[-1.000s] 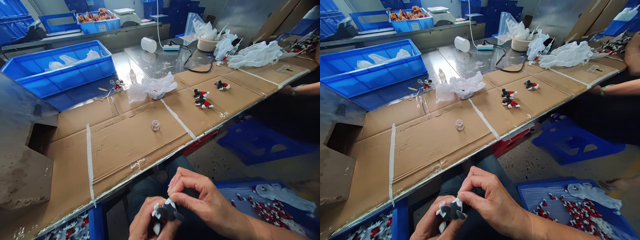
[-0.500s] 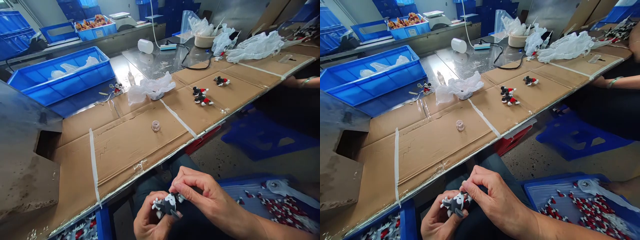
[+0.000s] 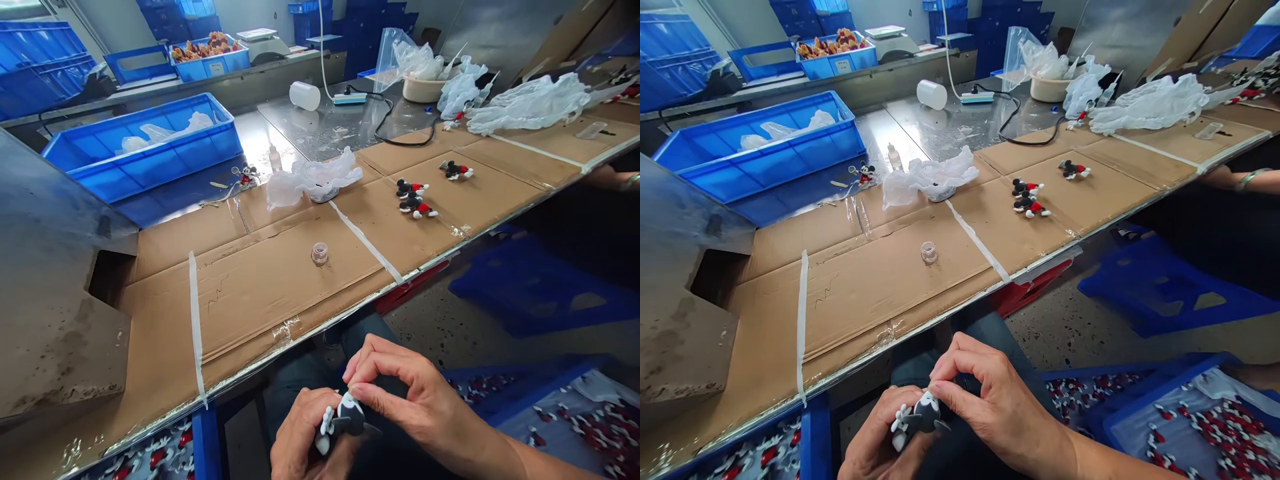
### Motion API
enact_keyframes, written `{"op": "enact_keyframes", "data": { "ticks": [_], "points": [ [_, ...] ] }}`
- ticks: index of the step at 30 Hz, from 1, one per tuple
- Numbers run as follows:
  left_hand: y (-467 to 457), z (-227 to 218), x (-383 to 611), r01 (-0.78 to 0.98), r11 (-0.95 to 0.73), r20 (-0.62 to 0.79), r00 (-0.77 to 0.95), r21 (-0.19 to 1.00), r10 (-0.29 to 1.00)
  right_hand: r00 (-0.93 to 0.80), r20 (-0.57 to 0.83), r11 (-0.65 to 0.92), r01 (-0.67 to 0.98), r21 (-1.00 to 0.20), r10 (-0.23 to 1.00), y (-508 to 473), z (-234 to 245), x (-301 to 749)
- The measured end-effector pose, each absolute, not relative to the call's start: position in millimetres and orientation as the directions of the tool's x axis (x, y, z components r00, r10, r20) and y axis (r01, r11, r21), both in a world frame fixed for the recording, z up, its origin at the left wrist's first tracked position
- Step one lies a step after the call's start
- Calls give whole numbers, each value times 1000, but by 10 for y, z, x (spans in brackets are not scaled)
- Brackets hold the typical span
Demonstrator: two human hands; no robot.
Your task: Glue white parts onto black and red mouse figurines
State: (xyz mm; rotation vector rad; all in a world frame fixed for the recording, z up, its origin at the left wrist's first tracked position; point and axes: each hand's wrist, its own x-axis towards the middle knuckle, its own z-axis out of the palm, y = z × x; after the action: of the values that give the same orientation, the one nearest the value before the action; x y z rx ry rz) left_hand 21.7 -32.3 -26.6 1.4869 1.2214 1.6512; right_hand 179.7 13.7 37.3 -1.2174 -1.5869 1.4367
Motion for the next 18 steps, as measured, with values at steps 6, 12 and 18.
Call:
{"op": "enact_keyframes", "data": {
  "ticks": [6,12,18],
  "points": [
    [-305,-217,143,313,-433,488,-124,845,864,-339,-79,-47,102,-994,937,135,376,1785],
    [-213,-267,113,446,-568,676,-123,692,727,-332,-63,-41,75,-996,941,134,397,1824],
    [-284,-163,217,327,-439,513,-186,837,838,-315,-23,2,81,-997,949,123,349,1864]
  ]
}}
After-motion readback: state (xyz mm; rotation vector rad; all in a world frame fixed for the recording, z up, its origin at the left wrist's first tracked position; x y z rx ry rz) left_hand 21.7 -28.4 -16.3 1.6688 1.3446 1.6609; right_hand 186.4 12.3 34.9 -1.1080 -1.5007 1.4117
